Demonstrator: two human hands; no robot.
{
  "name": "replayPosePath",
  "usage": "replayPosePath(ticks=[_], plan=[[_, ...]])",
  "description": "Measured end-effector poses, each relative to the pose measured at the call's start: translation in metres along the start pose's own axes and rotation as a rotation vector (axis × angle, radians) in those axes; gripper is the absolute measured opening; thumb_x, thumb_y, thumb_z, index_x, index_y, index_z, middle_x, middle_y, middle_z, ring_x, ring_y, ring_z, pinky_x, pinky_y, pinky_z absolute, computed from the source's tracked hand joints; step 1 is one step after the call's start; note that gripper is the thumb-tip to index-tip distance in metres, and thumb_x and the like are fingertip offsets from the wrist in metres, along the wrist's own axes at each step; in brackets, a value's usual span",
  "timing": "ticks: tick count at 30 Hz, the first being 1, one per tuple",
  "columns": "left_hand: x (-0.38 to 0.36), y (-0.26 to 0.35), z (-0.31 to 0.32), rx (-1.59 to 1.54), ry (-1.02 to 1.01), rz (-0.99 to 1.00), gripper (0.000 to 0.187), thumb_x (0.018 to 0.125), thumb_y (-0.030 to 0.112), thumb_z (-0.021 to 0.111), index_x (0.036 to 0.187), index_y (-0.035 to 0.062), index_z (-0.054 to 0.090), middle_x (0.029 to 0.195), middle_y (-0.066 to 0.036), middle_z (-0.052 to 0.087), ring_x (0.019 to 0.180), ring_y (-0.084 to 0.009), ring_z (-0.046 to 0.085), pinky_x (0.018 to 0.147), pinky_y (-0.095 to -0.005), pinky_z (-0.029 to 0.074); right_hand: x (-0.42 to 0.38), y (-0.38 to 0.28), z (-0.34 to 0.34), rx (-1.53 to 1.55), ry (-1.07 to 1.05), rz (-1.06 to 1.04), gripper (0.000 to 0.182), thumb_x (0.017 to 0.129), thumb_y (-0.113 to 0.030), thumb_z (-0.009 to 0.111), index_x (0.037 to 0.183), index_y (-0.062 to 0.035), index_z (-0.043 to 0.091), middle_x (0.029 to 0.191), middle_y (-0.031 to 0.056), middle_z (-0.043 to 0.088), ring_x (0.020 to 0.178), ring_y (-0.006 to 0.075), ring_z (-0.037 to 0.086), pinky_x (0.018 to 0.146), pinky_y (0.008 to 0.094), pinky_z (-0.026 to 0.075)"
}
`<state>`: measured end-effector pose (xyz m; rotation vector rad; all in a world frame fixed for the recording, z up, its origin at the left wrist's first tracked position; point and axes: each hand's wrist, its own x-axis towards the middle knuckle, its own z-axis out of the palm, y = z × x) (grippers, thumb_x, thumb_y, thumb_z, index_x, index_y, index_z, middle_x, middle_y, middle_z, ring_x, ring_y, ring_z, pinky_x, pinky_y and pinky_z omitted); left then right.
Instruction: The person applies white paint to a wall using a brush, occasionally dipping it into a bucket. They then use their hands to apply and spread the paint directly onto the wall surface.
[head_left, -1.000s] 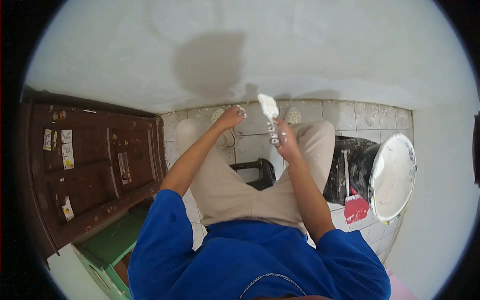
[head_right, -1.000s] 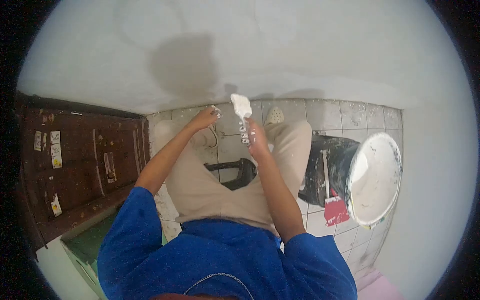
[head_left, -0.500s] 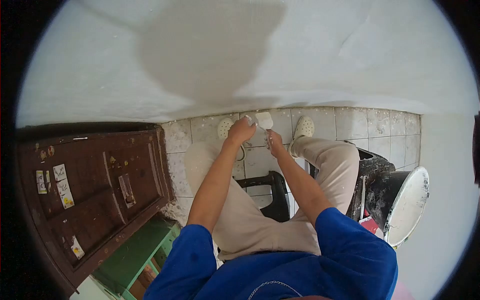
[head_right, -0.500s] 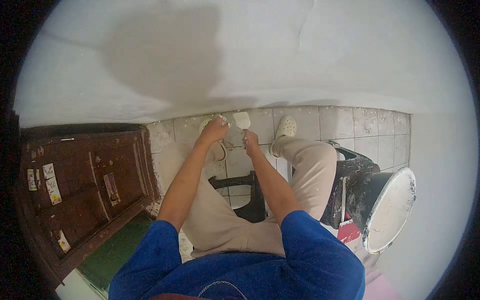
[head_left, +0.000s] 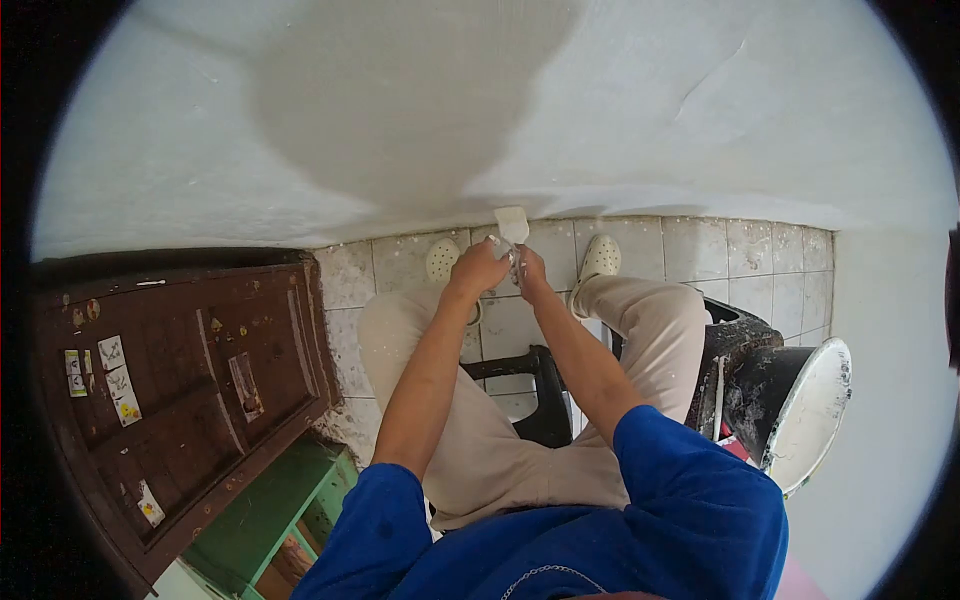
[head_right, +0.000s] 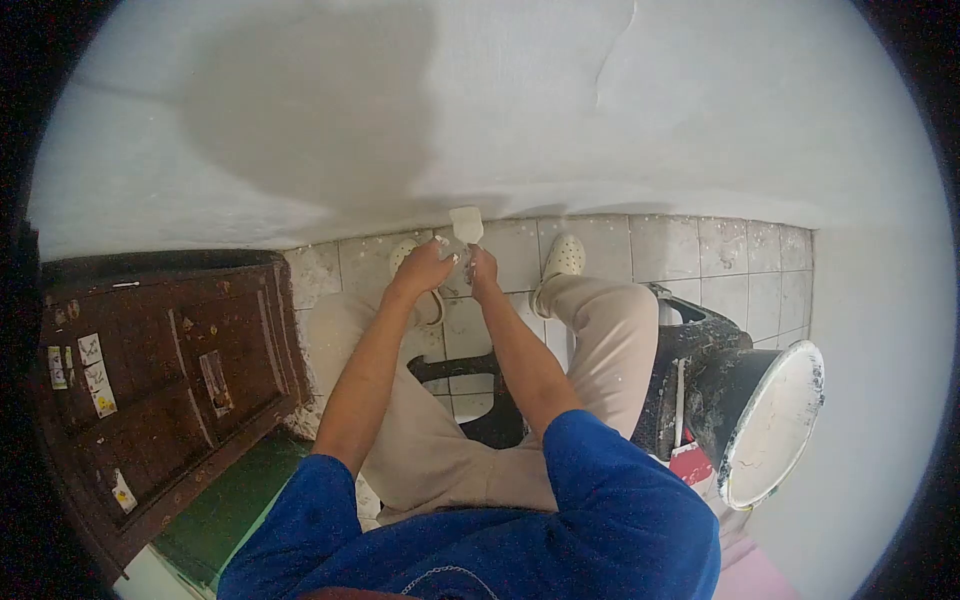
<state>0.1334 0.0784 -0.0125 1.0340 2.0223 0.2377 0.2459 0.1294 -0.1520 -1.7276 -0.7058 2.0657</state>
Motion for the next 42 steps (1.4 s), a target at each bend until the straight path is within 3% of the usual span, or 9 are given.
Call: replayPosePath(ticks=[5,10,16,20,25,31,35,38,42], plan=[[-0.003,0.013,-0.007,-0.043,-0.021,0.005,0.047,0.081,0.036,0.053,0.112,0.0002,0.053,0.108,-0.02,0.06,0.101,-0.0347,0.058,0.085,-0.0436,0.046,0.022,0.009,-0.002,0.004,0.037,0.077,0.026,0.08,-0.032,0.057,0.068,-0.0089,0.052,0.057,0.0018,0.044,0.047,0.014,0.041,0.043,0.0313,0.031],[-0.006,0.021,-0.006,-0.039,0.03,0.031,0.045,0.081,0.035,0.055,0.108,-0.0005,0.054,0.105,-0.021,0.061,0.099,-0.0354,0.059,0.084,-0.0444,0.047,0.023,0.003,0.003,0.1,-0.019,-0.033,0.023,0.079,-0.03,0.058,0.071,-0.0088,0.056,0.057,0.0009,0.046,0.046,0.0145,0.042,0.042,0.0306,0.031],[-0.008,0.023,-0.003,-0.099,-0.096,-0.008,0.051,0.081,0.036,0.055,0.113,-0.0028,0.052,0.104,-0.025,0.059,0.1,-0.0351,0.058,0.085,-0.0436,0.045,0.033,0.028,-0.007,0.203,-0.002,0.072,0.021,0.078,-0.029,0.06,0.079,-0.0084,0.057,0.066,0.0027,0.05,0.054,0.0172,0.047,0.049,0.0336,0.036],[-0.015,0.022,-0.003,-0.034,0.0,0.028,0.05,0.081,0.036,0.055,0.113,-0.0023,0.051,0.101,-0.024,0.061,0.097,-0.0344,0.06,0.084,-0.0429,0.046,0.07,0.027,-0.003,0.261,-0.11,0.031,0.021,0.078,-0.029,0.061,0.082,-0.0089,0.056,0.073,0.004,0.052,0.06,0.0174,0.048,0.051,0.0335,0.037],[-0.01,0.011,-0.003,-0.011,-0.03,0.003,0.045,0.083,0.036,0.053,0.111,0.0016,0.053,0.108,-0.02,0.059,0.101,-0.0357,0.057,0.085,-0.0462,0.046,0.038,0.011,-0.006,0.122,-0.111,0.045,0.025,0.078,-0.03,0.062,0.085,-0.0066,0.059,0.072,0.0048,0.051,0.06,0.0184,0.049,0.052,0.0344,0.038],[-0.013,0.01,-0.004,-0.019,-0.018,0.013,0.051,0.082,0.035,0.054,0.118,-0.001,0.05,0.099,-0.021,0.062,0.09,-0.0333,0.062,0.082,-0.0421,0.046,0.047,0.023,-0.006,0.113,-0.063,0.085,0.024,0.079,-0.03,0.062,0.084,-0.0062,0.06,0.073,0.0046,0.053,0.061,0.0177,0.047,0.053,0.0348,0.037],[-0.016,0.013,-0.006,-0.013,-0.012,0.018,0.051,0.082,0.035,0.054,0.118,-0.0008,0.05,0.104,-0.022,0.061,0.095,-0.0332,0.06,0.083,-0.0424,0.046,0.086,0.029,-0.001,0.278,-0.181,-0.016,0.026,0.079,-0.03,0.063,0.085,-0.0051,0.06,0.075,0.005,0.054,0.064,0.0173,0.048,0.054,0.0343,0.037],[-0.02,0.022,-0.015,-0.044,-0.068,-0.005,0.052,0.082,0.035,0.054,0.12,-0.0005,0.049,0.11,-0.023,0.058,0.102,-0.0341,0.057,0.086,-0.0427,0.045,0.035,0.011,-0.011,0.126,-0.132,0.064,0.025,0.079,-0.029,0.063,0.086,-0.0052,0.06,0.076,0.0046,0.054,0.064,0.0171,0.048,0.056,0.0341,0.038],[-0.023,0.022,-0.009,-0.01,-0.049,-0.002,0.053,0.082,0.035,0.054,0.121,-0.0002,0.048,0.114,-0.023,0.056,0.106,-0.0345,0.055,0.09,-0.0428,0.044,0.054,0.039,-0.019,0.183,-0.092,0.105,0.024,0.079,-0.028,0.063,0.088,-0.0058,0.06,0.076,0.0039,0.054,0.064,0.0168,0.049,0.058,0.0336,0.04]])
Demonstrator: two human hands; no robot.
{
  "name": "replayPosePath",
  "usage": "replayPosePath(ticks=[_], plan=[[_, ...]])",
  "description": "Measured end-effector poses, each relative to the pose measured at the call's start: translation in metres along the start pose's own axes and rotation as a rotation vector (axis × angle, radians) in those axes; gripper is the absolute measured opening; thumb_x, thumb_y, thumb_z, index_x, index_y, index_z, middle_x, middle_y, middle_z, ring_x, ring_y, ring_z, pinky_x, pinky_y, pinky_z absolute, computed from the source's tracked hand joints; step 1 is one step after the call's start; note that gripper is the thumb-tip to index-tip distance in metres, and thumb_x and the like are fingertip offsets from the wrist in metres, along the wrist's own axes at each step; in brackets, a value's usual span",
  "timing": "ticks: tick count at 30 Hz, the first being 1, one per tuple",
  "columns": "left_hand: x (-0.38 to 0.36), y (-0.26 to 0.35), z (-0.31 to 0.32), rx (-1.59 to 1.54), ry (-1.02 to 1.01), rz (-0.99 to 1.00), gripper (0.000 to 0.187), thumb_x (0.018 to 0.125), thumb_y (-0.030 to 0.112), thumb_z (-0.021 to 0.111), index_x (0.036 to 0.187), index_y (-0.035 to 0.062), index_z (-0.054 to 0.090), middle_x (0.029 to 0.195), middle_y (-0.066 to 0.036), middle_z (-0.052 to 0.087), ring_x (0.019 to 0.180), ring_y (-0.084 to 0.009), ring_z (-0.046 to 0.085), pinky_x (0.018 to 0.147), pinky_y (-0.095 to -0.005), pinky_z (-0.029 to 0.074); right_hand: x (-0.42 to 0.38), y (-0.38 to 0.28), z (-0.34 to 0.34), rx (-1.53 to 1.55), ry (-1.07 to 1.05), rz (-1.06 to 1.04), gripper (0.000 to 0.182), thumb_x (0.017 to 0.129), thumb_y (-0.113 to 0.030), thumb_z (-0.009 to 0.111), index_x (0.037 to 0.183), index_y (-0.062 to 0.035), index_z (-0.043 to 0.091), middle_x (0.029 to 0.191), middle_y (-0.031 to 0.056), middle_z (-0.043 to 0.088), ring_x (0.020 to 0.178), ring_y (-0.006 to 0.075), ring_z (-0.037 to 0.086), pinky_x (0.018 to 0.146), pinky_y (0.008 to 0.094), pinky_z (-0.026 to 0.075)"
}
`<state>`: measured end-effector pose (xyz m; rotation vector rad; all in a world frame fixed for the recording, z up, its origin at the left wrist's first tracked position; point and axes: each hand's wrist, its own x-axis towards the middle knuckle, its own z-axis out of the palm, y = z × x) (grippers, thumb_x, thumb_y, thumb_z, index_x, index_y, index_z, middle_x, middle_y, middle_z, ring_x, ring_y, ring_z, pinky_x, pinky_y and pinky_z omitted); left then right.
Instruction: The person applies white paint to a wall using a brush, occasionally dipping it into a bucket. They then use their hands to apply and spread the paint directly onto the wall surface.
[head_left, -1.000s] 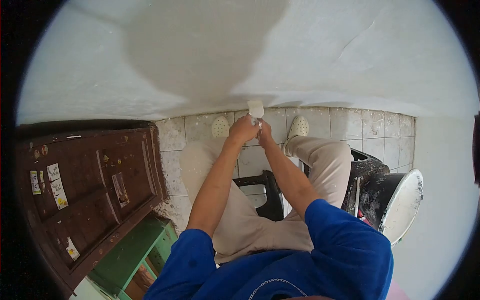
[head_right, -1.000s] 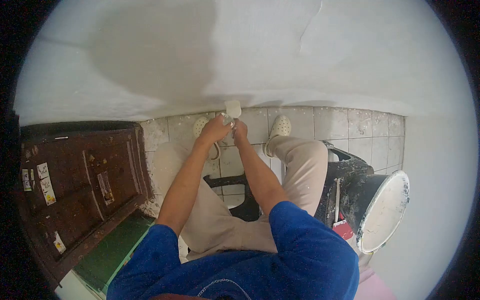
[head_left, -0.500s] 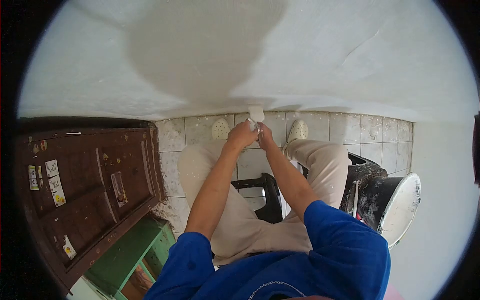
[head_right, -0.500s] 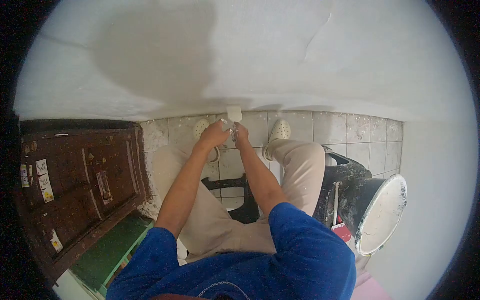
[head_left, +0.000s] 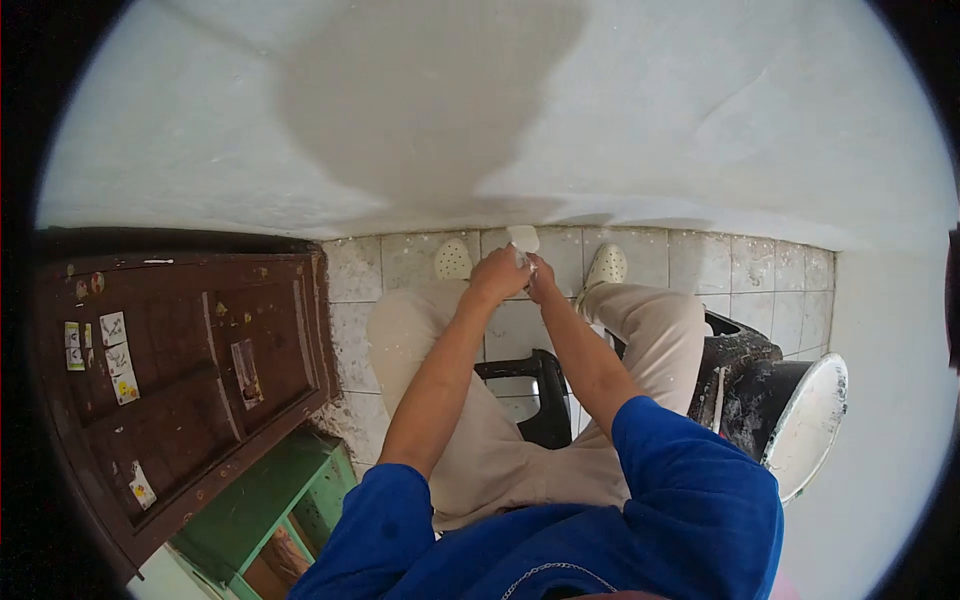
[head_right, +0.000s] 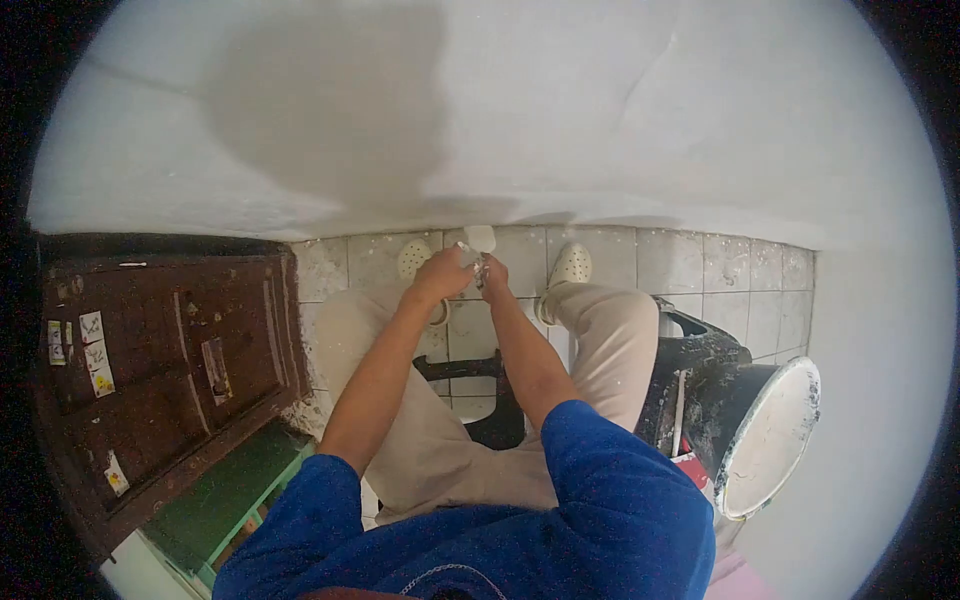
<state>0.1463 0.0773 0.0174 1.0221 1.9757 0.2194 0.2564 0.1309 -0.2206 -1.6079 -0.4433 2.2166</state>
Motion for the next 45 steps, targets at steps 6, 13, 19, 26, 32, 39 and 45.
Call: replayPosePath(ticks=[6,13,19,26,32,39,45], plan=[[0.002,0.0,0.0,0.016,-0.003,0.001,0.052,0.083,0.035,0.054,0.12,-0.0007,0.049,0.111,-0.023,0.058,0.104,-0.0348,0.056,0.088,-0.043,0.044,0.025,-0.014,0.017,0.1,-0.011,-0.013,0.021,0.081,-0.024,0.062,0.089,-0.0047,0.059,0.077,0.0039,0.055,0.067,0.0169,0.052,0.059,0.0338,0.041],[0.004,-0.001,0.003,-0.059,-0.059,0.005,0.051,0.083,0.037,0.054,0.117,-0.001,0.051,0.108,-0.023,0.059,0.103,-0.0344,0.057,0.087,-0.0435,0.045,0.024,0.007,0.0,0.155,-0.114,-0.057,0.021,0.081,-0.023,0.063,0.089,-0.004,0.058,0.078,0.0054,0.055,0.067,0.0191,0.053,0.06,0.0339,0.043],[0.003,-0.001,0.005,0.0,0.025,0.01,0.05,0.084,0.039,0.054,0.114,-0.001,0.052,0.107,-0.022,0.059,0.101,-0.0346,0.057,0.086,-0.0436,0.046,0.027,-0.011,0.006,0.131,-0.131,0.019,0.022,0.083,-0.023,0.062,0.09,-0.0026,0.058,0.081,0.0067,0.057,0.068,0.0193,0.054,0.061,0.0341,0.044],[0.007,-0.003,0.007,-0.016,0.01,0.017,0.051,0.084,0.037,0.053,0.118,-0.0006,0.05,0.112,-0.022,0.057,0.105,-0.0349,0.055,0.088,-0.0439,0.044,0.047,0.009,-0.005,0.107,-0.219,-0.103,0.018,0.085,-0.021,0.061,0.085,-0.0031,0.059,0.072,0.0042,0.054,0.064,0.0169,0.053,0.056,0.0325,0.043],[0.002,0.001,-0.001,-0.032,0.036,0.014,0.051,0.083,0.036,0.053,0.117,-0.0014,0.05,0.11,-0.023,0.058,0.104,-0.0356,0.056,0.088,-0.0438,0.044,-0.001,-0.01,0.008,0.097,-0.164,-0.11,0.017,0.086,-0.021,0.059,0.078,-0.0062,0.057,0.069,0.0031,0.052,0.059,0.0153,0.05,0.052,0.0328,0.039],[0.007,-0.006,0.006,0.007,0.037,0.005,0.047,0.083,0.037,0.05,0.114,0.0016,0.053,0.109,-0.02,0.059,0.103,-0.0348,0.057,0.088,-0.0449,0.045,-0.012,-0.015,0.023,-0.013,-0.062,-0.22,0.019,0.085,-0.024,0.059,0.08,-0.0065,0.057,0.07,0.0024,0.052,0.062,0.0147,0.05,0.054,0.0319,0.038],[0.014,-0.007,0.01,-0.021,0.104,0.031,0.045,0.083,0.035,0.052,0.113,0.0003,0.054,0.11,-0.02,0.059,0.103,-0.034,0.056,0.087,-0.0445,0.045,-0.057,0.003,0.017,-0.042,-0.106,-0.255,0.023,0.085,-0.027,0.061,0.089,-0.0055,0.057,0.076,0.0038,0.055,0.069,0.0164,0.055,0.062,0.0331,0.044]])
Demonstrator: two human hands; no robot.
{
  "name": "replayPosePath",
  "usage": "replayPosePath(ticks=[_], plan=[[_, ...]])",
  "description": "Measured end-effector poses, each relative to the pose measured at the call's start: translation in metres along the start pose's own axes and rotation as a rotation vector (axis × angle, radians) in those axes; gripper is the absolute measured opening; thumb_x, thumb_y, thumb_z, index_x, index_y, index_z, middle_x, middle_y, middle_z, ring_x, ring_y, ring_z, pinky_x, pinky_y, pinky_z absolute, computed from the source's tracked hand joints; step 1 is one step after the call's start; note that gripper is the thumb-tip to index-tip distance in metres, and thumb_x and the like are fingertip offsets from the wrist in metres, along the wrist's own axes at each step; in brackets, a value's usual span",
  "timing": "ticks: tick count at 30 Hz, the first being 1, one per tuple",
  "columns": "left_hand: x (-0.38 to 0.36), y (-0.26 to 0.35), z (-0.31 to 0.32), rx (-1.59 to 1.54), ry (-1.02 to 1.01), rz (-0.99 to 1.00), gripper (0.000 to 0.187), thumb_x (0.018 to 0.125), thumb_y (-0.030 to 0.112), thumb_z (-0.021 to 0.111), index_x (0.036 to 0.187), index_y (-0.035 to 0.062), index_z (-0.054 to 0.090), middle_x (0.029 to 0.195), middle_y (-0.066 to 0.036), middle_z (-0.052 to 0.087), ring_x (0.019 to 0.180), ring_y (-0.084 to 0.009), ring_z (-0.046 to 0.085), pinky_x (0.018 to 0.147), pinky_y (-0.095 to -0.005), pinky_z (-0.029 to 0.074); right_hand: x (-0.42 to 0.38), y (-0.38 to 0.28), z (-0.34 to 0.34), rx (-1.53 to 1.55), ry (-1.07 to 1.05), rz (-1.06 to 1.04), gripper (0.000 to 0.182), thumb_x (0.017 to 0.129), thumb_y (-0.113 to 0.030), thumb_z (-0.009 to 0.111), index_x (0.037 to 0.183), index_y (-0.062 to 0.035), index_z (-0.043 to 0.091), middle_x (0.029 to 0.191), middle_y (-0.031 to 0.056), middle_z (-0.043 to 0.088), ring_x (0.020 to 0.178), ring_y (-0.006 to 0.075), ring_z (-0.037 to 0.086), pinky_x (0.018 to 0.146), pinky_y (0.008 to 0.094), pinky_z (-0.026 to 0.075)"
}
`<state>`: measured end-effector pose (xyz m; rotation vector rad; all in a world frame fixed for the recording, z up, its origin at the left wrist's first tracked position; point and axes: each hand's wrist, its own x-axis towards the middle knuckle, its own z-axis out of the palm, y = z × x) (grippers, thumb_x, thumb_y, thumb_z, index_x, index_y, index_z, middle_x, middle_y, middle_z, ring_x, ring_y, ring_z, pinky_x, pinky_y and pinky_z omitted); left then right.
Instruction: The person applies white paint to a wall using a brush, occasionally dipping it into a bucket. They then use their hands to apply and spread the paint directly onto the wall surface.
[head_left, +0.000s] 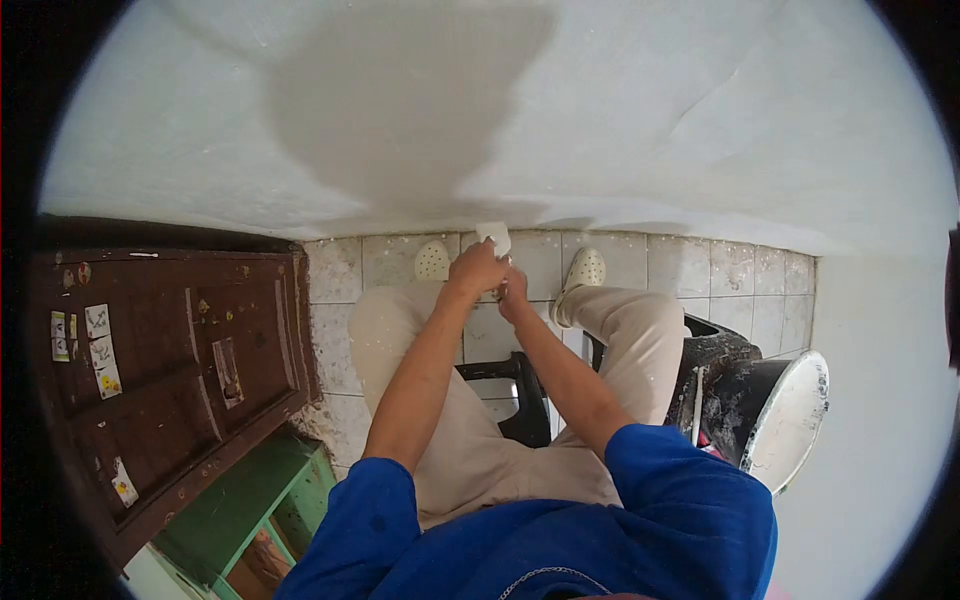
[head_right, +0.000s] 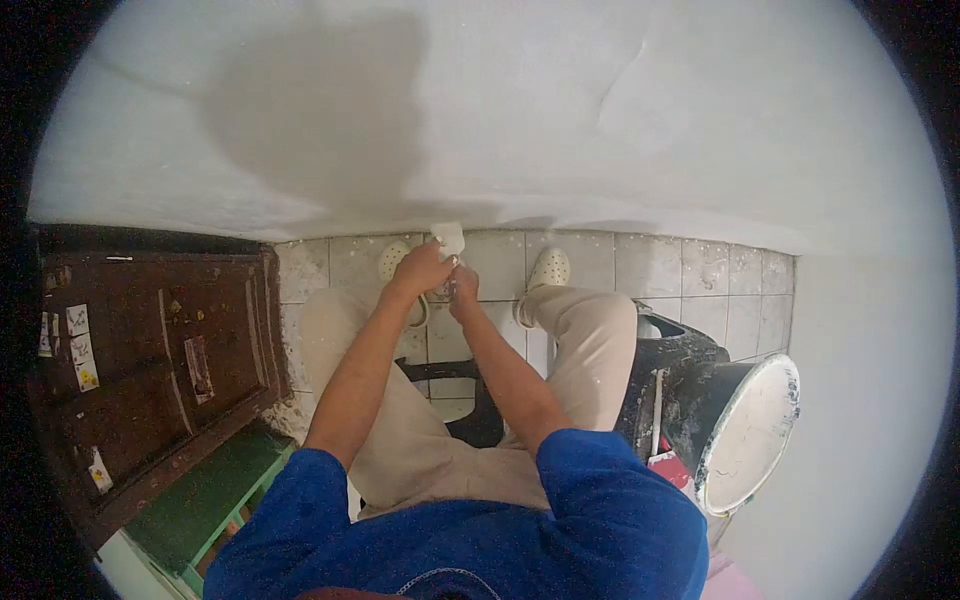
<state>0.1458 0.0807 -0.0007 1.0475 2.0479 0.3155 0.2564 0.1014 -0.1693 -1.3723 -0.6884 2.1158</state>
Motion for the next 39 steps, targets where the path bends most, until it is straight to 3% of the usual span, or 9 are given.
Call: replayPosePath(ticks=[2,5,7,13,17,20,26,29,39], plan=[[-0.001,0.0,0.001,0.009,0.012,0.004,0.045,0.083,0.034,0.052,0.111,0.0001,0.054,0.111,-0.02,0.059,0.103,-0.0336,0.057,0.087,-0.0448,0.045,0.01,0.02,-0.005,0.069,0.066,0.056,0.024,0.085,-0.028,0.061,0.091,-0.0057,0.058,0.076,0.0037,0.056,0.068,0.0167,0.055,0.062,0.0327,0.044],[-0.015,0.008,-0.013,0.0,-0.095,-0.046,0.047,0.083,0.035,0.052,0.113,-0.0007,0.053,0.112,-0.021,0.058,0.104,-0.0334,0.056,0.087,-0.0439,0.044,0.007,-0.018,0.024,-0.004,0.209,0.086,0.016,0.082,-0.021,0.061,0.079,-0.0059,0.057,0.067,0.0004,0.05,0.059,0.0139,0.047,0.051,0.0294,0.036],[-0.015,0.013,-0.021,-0.035,-0.184,-0.076,0.053,0.084,0.037,0.052,0.119,-0.0015,0.05,0.113,-0.022,0.057,0.107,-0.0336,0.055,0.09,-0.042,0.043,0.018,-0.023,0.03,0.175,0.131,0.049,0.015,0.082,-0.021,0.061,0.078,-0.0066,0.057,0.066,0.0007,0.05,0.057,0.0136,0.047,0.049,0.0286,0.036],[-0.005,0.01,-0.01,0.02,-0.035,-0.024,0.042,0.084,0.035,0.051,0.108,0.001,0.056,0.11,-0.018,0.059,0.103,-0.034,0.057,0.085,-0.0446,0.046,-0.024,-0.041,0.037,0.198,0.146,0.054,0.015,0.082,-0.022,0.062,0.077,-0.0082,0.057,0.065,0.0005,0.051,0.055,0.0123,0.048,0.048,0.0285,0.036],[-0.009,0.009,-0.013,-0.031,-0.073,-0.019,0.044,0.084,0.037,0.051,0.11,0.0013,0.055,0.111,-0.02,0.058,0.103,-0.0346,0.056,0.085,-0.045,0.045,0.011,-0.032,0.037,0.059,0.134,0.015,0.015,0.082,-0.022,0.062,0.077,-0.0087,0.058,0.066,-0.0005,0.051,0.055,0.011,0.048,0.047,0.0288,0.035],[-0.01,0.01,-0.014,-0.013,-0.063,0.002,0.047,0.084,0.038,0.051,0.112,0.0005,0.054,0.109,-0.022,0.059,0.102,-0.0353,0.057,0.086,-0.0442,0.045,-0.01,-0.048,0.044,0.229,0.046,-0.062,0.015,0.082,-0.021,0.062,0.074,-0.0092,0.058,0.065,-0.001,0.05,0.055,0.0103,0.047,0.046,0.0292,0.035],[-0.001,-0.001,-0.007,-0.034,-0.012,-0.005,0.049,0.083,0.04,0.052,0.11,-0.0011,0.055,0.108,-0.022,0.059,0.101,-0.036,0.057,0.085,-0.0454,0.046,-0.023,-0.048,0.039,0.046,0.192,0.098,0.015,0.082,-0.02,0.062,0.072,-0.0102,0.056,0.06,-0.0018,0.047,0.05,0.01,0.043,0.045,0.0284,0.032],[0.004,-0.008,-0.009,-0.013,-0.024,-0.023,0.051,0.082,0.039,0.053,0.113,-0.0014,0.053,0.111,-0.021,0.058,0.105,-0.0352,0.056,0.087,-0.0451,0.045,-0.004,-0.045,0.049,0.172,0.152,-0.039,0.015,0.082,-0.02,0.062,0.071,-0.0113,0.056,0.058,-0.0024,0.046,0.047,0.0097,0.041,0.043,0.0271,0.031],[0.008,-0.011,-0.006,0.032,-0.018,-0.044,0.051,0.082,0.037,0.054,0.117,0.0002,0.051,0.114,-0.019,0.057,0.106,-0.0348,0.055,0.089,-0.045,0.044,-0.003,-0.049,0.039,0.106,0.218,-0.005,0.018,0.081,-0.021,0.062,0.068,-0.0107,0.054,0.058,-0.0009,0.047,0.045,0.0106,0.043,0.039,0.0266,0.03]])
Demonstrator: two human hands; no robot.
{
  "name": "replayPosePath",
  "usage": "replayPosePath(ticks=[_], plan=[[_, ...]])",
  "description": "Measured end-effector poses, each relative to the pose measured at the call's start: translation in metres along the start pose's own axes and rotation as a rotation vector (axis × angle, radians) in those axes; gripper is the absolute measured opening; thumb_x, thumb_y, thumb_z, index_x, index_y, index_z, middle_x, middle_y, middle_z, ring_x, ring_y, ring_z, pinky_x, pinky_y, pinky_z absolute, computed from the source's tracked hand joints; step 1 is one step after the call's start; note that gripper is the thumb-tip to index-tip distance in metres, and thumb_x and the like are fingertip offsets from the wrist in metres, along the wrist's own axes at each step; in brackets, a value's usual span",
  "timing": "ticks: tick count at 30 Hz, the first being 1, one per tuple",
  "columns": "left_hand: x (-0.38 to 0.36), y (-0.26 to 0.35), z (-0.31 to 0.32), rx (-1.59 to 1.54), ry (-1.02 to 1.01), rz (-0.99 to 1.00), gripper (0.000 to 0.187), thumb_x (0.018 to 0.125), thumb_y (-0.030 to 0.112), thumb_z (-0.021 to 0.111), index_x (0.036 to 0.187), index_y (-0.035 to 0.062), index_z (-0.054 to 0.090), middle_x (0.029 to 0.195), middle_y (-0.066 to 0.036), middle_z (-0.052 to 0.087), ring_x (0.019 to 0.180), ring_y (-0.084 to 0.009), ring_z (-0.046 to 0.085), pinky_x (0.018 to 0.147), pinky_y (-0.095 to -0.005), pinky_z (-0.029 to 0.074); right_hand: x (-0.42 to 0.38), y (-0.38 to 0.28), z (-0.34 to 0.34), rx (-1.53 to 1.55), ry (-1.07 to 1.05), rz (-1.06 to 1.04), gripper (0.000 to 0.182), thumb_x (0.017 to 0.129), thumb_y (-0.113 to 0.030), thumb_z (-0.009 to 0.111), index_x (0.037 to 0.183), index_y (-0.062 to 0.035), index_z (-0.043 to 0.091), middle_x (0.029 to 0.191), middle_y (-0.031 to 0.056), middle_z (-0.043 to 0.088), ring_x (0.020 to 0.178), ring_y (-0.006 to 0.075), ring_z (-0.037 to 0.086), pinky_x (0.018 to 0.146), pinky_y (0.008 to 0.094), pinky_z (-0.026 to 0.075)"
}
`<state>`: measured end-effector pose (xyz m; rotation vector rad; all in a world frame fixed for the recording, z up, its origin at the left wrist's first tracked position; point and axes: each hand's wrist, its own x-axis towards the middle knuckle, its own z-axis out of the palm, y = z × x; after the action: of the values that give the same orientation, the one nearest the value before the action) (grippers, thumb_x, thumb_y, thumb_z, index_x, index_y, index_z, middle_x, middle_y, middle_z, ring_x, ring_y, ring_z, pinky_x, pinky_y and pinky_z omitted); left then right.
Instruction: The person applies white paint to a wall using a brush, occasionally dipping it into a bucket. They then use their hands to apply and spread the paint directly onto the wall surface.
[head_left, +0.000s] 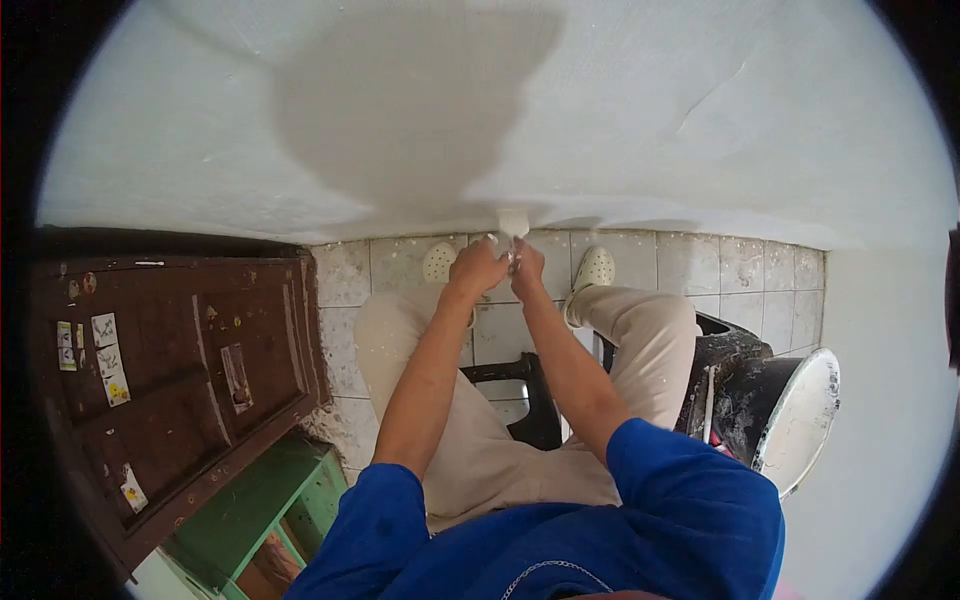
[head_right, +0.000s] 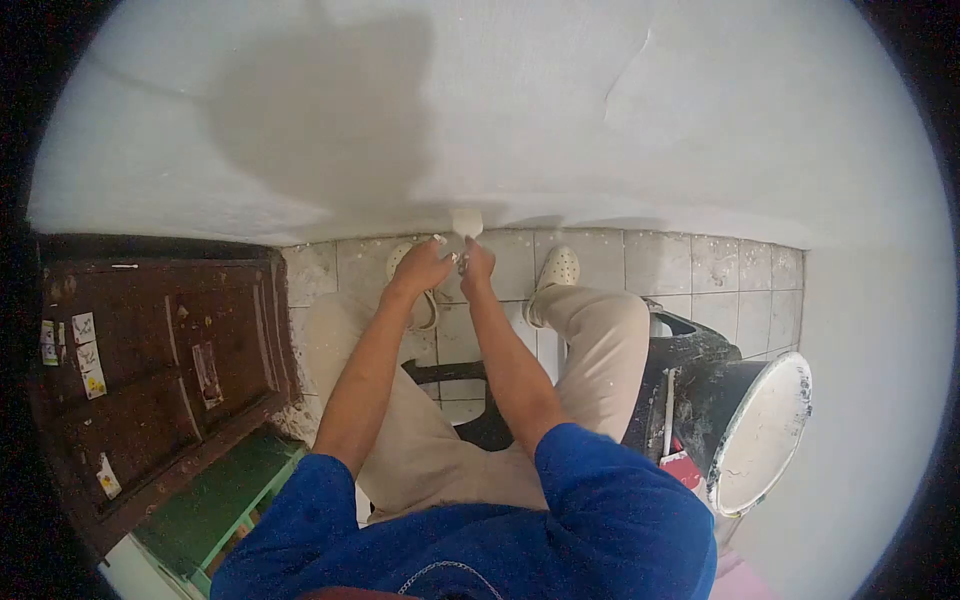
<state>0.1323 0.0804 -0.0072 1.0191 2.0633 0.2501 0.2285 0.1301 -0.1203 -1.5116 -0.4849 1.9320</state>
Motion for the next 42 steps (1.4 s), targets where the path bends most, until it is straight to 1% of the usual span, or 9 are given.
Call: replayPosePath(ticks=[2,8,15,23,26,29,32,35,42], plan=[[-0.004,-0.001,-0.004,0.003,0.008,-0.01,0.051,0.082,0.037,0.054,0.118,0.0005,0.051,0.114,-0.02,0.057,0.107,-0.0348,0.055,0.089,-0.0447,0.044,-0.019,-0.023,0.017,0.031,0.021,-0.014,0.019,0.08,-0.02,0.062,0.066,-0.0107,0.053,0.057,-0.0004,0.048,0.044,0.0106,0.043,0.038,0.0264,0.03],[-0.008,0.003,-0.005,0.007,0.01,-0.008,0.051,0.082,0.035,0.054,0.119,0.0001,0.051,0.113,-0.021,0.058,0.107,-0.0352,0.054,0.09,-0.0434,0.044,-0.013,-0.007,-0.008,-0.151,0.092,-0.016,0.023,0.08,-0.018,0.061,0.061,-0.0084,0.051,0.053,-0.0002,0.045,0.041,0.0109,0.041,0.039,0.0282,0.03],[0.001,0.001,-0.002,-0.02,0.019,0.023,0.053,0.082,0.034,0.054,0.12,-0.0012,0.05,0.114,-0.022,0.057,0.106,-0.0355,0.055,0.091,-0.0428,0.043,-0.033,-0.024,-0.003,-0.15,-0.011,-0.148,0.023,0.081,-0.018,0.061,0.062,-0.0096,0.052,0.052,-0.0015,0.044,0.042,0.0101,0.041,0.039,0.0282,0.03],[-0.001,0.009,0.003,0.029,0.02,0.014,0.052,0.083,0.035,0.053,0.12,-0.0011,0.05,0.116,-0.021,0.056,0.108,-0.0348,0.054,0.092,-0.0424,0.043,0.014,-0.021,-0.029,-0.298,0.017,-0.163,0.022,0.081,-0.018,0.06,0.064,-0.006,0.053,0.051,0.0006,0.045,0.04,0.0101,0.04,0.038,0.0275,0.03],[-0.001,0.011,0.003,0.024,0.003,0.01,0.053,0.083,0.035,0.053,0.121,-0.0013,0.049,0.117,-0.022,0.056,0.109,-0.0345,0.053,0.092,-0.0426,0.043,0.013,-0.03,-0.035,-0.287,-0.026,-0.094,0.022,0.08,-0.019,0.061,0.065,-0.005,0.054,0.053,0.0017,0.047,0.04,0.0123,0.042,0.038,0.0291,0.031],[0.002,0.011,0.004,0.014,0.0,0.024,0.053,0.083,0.035,0.053,0.121,-0.0015,0.049,0.116,-0.022,0.056,0.108,-0.0346,0.054,0.091,-0.0426,0.043,0.009,-0.029,-0.03,-0.337,0.089,0.012,0.024,0.081,-0.02,0.061,0.061,-0.0104,0.05,0.051,-0.0011,0.044,0.039,0.0096,0.04,0.036,0.0257,0.029],[0.001,0.009,0.004,0.034,0.009,0.029,0.053,0.083,0.035,0.053,0.12,-0.0018,0.049,0.113,-0.022,0.057,0.107,-0.035,0.054,0.091,-0.0425,0.043,0.03,-0.013,-0.029,-0.278,-0.038,-0.029,0.024,0.079,-0.022,0.062,0.062,-0.01,0.051,0.051,-0.0004,0.045,0.039,0.0104,0.04,0.037,0.0271,0.029],[0.003,0.005,0.005,0.027,-0.022,0.018,0.052,0.083,0.035,0.053,0.12,-0.0019,0.049,0.111,-0.022,0.058,0.106,-0.0353,0.055,0.09,-0.0425,0.043,0.016,-0.021,-0.02,-0.183,-0.033,-0.02,0.022,0.08,-0.019,0.061,0.064,-0.0066,0.053,0.053,0.0015,0.048,0.041,0.012,0.043,0.039,0.0288,0.031],[0.016,-0.002,0.009,0.014,-0.035,0.01,0.053,0.083,0.037,0.052,0.121,-0.0007,0.049,0.112,-0.021,0.058,0.106,-0.0347,0.055,0.089,-0.0418,0.044,0.004,-0.019,-0.023,-0.195,0.02,-0.018,0.023,0.079,-0.021,0.063,0.062,-0.0104,0.052,0.051,-0.0009,0.044,0.04,0.0105,0.039,0.039,0.0283,0.028]])
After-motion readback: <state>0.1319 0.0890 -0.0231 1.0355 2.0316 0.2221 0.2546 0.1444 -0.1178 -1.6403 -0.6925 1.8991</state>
